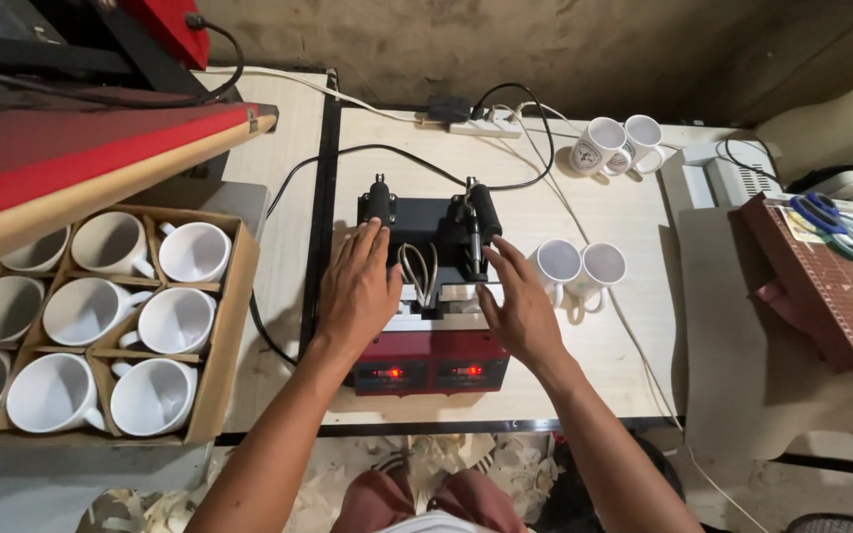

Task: Sublimating designs onto ceramic mugs using a specialized mug heat press machine, involving prep, taping, and pressing.

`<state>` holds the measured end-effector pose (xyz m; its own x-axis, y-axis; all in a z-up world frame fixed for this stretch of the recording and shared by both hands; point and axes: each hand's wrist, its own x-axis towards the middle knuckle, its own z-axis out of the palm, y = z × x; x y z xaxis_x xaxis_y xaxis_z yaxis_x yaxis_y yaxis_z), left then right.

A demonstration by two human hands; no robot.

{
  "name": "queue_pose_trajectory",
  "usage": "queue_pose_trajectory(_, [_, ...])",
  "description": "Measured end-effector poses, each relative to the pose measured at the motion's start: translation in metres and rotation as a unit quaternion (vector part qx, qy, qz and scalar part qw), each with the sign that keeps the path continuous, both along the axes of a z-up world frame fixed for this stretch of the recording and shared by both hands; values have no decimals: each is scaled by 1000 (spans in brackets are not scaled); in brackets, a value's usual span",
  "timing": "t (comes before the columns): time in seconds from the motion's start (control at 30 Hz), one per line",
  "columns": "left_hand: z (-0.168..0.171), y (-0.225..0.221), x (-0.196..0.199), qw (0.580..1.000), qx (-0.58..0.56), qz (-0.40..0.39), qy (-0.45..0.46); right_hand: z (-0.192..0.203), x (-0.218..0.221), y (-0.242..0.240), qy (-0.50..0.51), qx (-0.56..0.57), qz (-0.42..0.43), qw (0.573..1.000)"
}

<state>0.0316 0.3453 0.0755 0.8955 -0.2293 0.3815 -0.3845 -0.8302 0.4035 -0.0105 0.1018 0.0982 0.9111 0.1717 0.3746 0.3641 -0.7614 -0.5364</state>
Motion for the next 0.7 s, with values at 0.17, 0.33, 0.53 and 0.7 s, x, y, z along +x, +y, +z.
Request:
queue_pose_trajectory(0.17, [-4, 3, 2, 1000, 10, -6, -10, 0, 9, 7, 32, -53, -1, 998])
queue_pose_trajectory(0.33, [-4, 5, 3, 1000, 3, -11, -19, -5, 11, 6, 18, -68, -1, 998])
queue_pose_trajectory(0.53, [-2, 6, 5, 1000, 13, -12, -19, -10, 16, 7, 18, -65, -20, 997])
queue_pose_trajectory(0.7, [2, 8, 4, 1000, 11, -12, -19, -6, 11, 9, 11, -64, -18, 998])
